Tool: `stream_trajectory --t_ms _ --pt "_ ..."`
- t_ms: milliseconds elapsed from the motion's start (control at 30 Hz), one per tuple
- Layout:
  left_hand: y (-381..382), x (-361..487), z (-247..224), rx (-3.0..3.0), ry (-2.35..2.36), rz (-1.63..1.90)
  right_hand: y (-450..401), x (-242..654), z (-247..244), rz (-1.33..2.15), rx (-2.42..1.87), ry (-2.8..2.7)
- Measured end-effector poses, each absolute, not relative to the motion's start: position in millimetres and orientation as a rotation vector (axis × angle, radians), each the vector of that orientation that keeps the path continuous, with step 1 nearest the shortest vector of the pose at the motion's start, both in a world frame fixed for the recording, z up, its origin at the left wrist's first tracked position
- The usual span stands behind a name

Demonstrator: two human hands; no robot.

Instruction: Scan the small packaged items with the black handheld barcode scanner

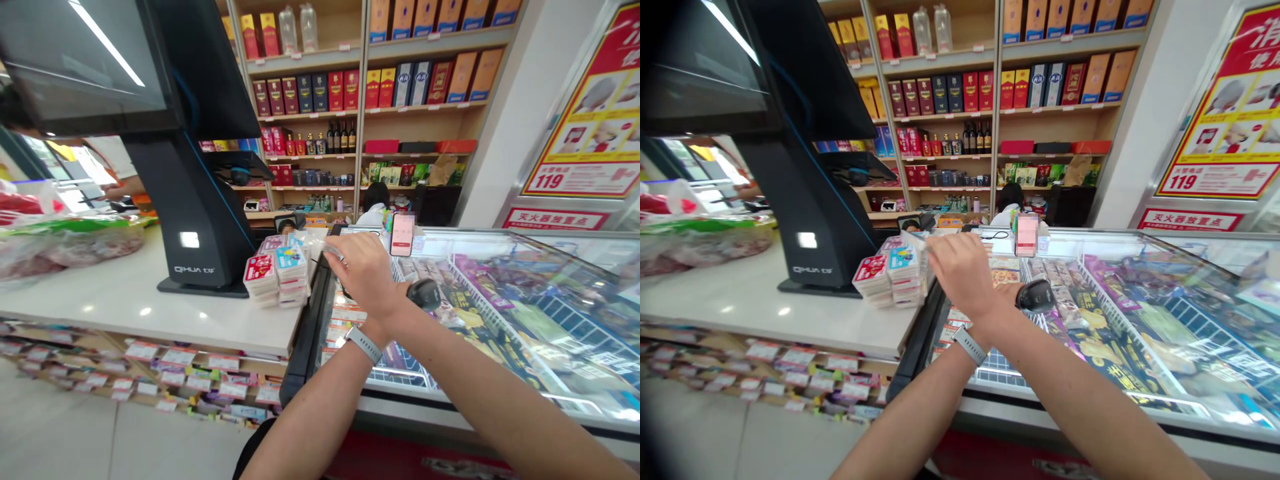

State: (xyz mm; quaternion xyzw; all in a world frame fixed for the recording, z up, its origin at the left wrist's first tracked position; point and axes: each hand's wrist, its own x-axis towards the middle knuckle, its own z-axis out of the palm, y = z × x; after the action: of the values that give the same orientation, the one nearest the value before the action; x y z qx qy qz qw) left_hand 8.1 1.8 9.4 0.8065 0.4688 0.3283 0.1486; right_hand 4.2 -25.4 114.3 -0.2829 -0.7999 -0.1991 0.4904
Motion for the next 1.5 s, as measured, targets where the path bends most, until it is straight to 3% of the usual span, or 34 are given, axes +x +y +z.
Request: stream_trajectory --t_ms 233,567,1200,1500 --pt "-3.3 3.3 5.7 2.447 1.389 0.883 -42.1 -67.3 116.3 -0.756 -0.479 -2.105" --pt "-10.5 1.6 8.8 2.438 1.345 0.944 -40.8 -110.8 100.4 -0.778 -0.439 -2.239" --pt "-9.5 3.1 3.0 2.456 1.318 1.02 -31.1 -116.8 87.1 -0.677 -0.535 -2.235" --pt "-10.0 2.5 5.5 2.446 1.324 1.025 -60.1 -49.8 86.4 -0.37 -0.571 -2.166"
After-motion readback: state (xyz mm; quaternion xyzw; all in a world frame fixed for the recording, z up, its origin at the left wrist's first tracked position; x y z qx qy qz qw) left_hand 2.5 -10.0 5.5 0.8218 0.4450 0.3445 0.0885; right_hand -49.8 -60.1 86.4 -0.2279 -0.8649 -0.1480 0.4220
